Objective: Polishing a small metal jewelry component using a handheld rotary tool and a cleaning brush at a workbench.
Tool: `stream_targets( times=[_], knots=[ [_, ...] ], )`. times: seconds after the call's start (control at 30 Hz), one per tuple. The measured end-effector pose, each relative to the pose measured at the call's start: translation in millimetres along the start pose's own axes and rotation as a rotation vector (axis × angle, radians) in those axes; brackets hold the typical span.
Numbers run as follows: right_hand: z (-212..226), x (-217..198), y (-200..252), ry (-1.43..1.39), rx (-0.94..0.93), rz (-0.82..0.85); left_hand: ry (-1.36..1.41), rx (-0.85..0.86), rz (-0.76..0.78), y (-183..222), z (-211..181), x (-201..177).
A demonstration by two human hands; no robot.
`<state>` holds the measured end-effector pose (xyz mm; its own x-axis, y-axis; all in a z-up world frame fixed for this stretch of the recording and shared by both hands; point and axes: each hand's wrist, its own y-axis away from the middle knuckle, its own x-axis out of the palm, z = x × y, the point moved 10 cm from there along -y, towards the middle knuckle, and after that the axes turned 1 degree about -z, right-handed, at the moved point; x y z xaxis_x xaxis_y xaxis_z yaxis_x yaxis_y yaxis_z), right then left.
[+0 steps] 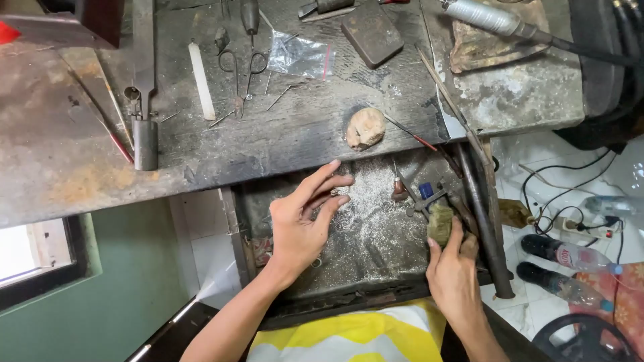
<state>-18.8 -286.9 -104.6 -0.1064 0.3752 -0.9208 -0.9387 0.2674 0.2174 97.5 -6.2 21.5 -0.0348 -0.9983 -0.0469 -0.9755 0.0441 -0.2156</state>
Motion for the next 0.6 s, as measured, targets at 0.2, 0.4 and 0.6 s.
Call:
stream_targets(
  times=[0.2,0.4,0.6],
  knots=[
    [9.4,-4.2,2.6,-0.029,-0.034,-0.052,-0.085,0.03,0.004,-2.2,1.9,0.8],
    [-4.4,-4.0,14.3,-0.077,-0.111,-0.21,-0.189,0.116,0.023,-3.5,4.2,8.1],
    [-2.4,-6.5,1.7,0.011,0.029,-0.067,-0.267,0.185,0.071,-1.3,5.1,16.9]
  ],
)
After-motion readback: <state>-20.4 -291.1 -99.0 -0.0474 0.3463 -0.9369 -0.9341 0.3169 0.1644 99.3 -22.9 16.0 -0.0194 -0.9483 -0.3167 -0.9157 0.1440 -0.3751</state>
